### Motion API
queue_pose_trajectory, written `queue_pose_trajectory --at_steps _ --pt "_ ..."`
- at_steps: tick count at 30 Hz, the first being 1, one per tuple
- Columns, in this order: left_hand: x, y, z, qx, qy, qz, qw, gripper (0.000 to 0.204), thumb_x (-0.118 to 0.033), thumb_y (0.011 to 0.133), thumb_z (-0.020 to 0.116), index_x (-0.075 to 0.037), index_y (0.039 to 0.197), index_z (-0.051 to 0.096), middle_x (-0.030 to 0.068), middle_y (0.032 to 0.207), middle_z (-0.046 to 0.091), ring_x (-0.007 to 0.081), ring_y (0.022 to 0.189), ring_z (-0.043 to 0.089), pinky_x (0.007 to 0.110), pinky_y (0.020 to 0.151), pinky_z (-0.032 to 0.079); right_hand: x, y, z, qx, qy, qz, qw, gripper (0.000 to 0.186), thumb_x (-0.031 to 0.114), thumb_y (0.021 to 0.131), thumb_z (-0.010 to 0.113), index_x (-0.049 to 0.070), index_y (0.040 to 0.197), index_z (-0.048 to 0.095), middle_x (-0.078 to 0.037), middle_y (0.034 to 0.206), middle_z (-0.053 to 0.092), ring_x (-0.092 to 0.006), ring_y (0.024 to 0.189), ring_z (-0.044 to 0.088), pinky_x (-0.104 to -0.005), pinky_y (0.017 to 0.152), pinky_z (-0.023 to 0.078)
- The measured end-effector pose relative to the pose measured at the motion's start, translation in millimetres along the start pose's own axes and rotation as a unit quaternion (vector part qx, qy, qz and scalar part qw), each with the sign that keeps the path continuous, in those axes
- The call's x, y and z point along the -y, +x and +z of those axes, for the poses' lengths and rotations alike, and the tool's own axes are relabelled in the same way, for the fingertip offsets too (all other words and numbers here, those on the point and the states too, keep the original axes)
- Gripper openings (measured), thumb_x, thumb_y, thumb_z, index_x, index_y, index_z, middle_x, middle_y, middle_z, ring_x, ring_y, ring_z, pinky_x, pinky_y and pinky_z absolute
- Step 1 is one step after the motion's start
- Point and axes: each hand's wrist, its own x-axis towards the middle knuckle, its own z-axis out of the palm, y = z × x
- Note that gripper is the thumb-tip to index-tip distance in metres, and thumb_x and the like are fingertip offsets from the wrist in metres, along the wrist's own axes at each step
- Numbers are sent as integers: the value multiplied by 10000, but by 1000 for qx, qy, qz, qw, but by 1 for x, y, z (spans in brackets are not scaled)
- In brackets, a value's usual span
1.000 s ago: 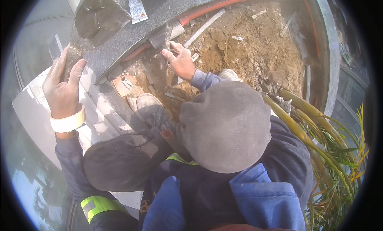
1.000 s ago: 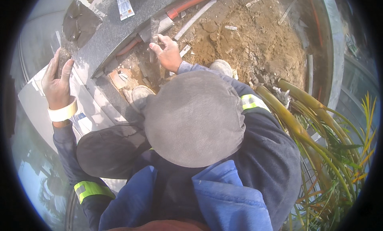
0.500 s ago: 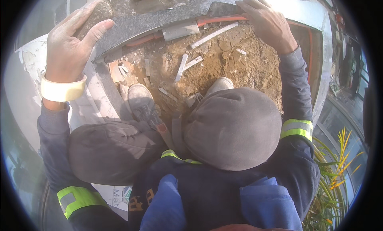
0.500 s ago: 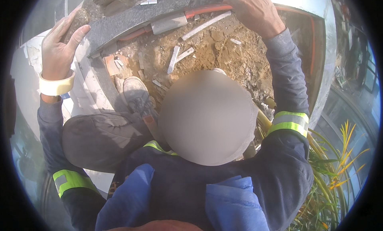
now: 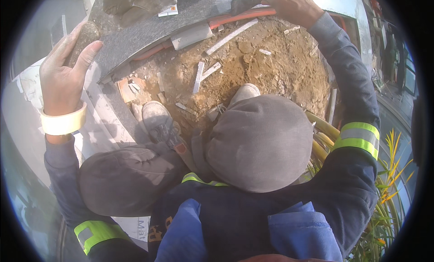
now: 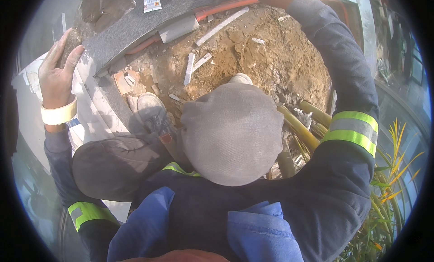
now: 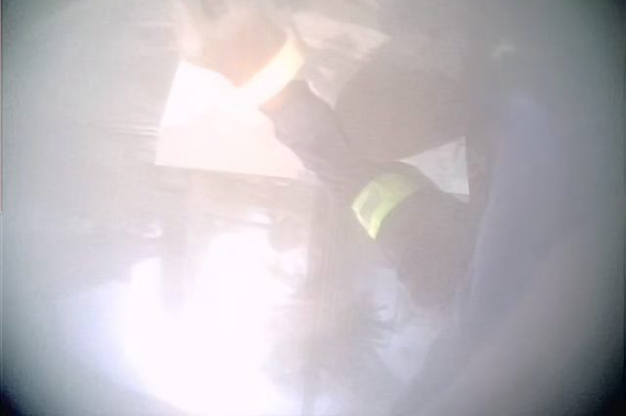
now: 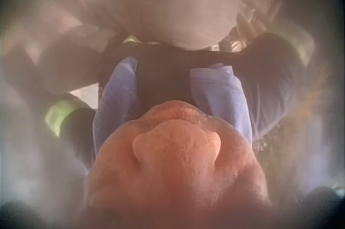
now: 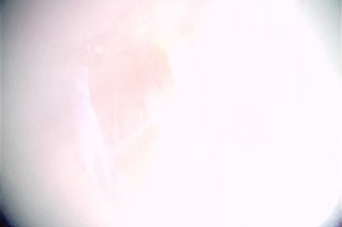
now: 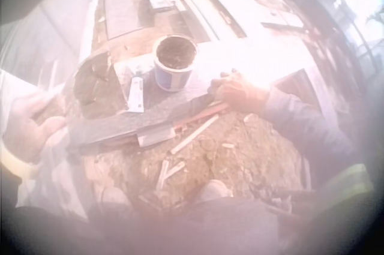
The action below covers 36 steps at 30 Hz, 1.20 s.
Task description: The person applies mortar to a stone slab using a trowel, then places the slab into a prepared recess in the ground. They adjust the slab's position and tap it to level it, repeating the process with a second slab.
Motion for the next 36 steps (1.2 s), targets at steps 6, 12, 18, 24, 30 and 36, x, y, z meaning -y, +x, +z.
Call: queue_pose_trajectory --at_steps 6,12,18,24,30,36 --pt "1 4 0 14 24 -9 1000 492 -183 914 797 44 1329 661 176 1212 728 222 1110 686 318 976 515 -35 -26 28 -32 20 22 999 239 129 777 659 136 1014 688 -57 1053 637 -289 1090 611 -543 946 450" --pt "-9 3 -1 17 42 -14 999 476 -134 916 790 42 1338 656 161 1231 720 211 1105 679 318 973 513 -37 -42 -36 73 -30 182 980 341 62 780 637 126 1103 726 -89 1089 664 -297 1152 608 -514 975 469" --pt "-5 6 4 28 22 -36 999 468 -146 907 802 56 1309 670 172 1165 731 221 1039 693 321 924 525 -10 -102 -31 -156 203 274 927 341 106 898 607 77 1224 701 -74 1048 681 -246 1025 617 -384 872 493" --pt "-3 9 9 30 74 52 995 424 -174 867 828 52 1207 711 170 994 731 241 849 702 329 780 541 106 -50 0 -242 713 312 579 386 256 1067 580 -18 1328 656 -26 864 672 -117 739 590 -285 676 516" --pt "-4 11 9 70 181 95 976 436 -349 888 774 -10 1158 728 105 886 670 286 688 630 377 648 514 138 6 -72 -244 426 241 837 347 233 1025 643 -46 1222 701 -91 920 700 -167 760 652 -316 651 506" --pt "3 2 4 26 192 119 974 426 -400 904 740 -65 1165 732 100 931 679 307 798 672 404 700 538 143 42 -107 -223 208 130 944 335 196 950 715 -27 1197 677 -139 949 691 -315 736 696 -388 650 565"
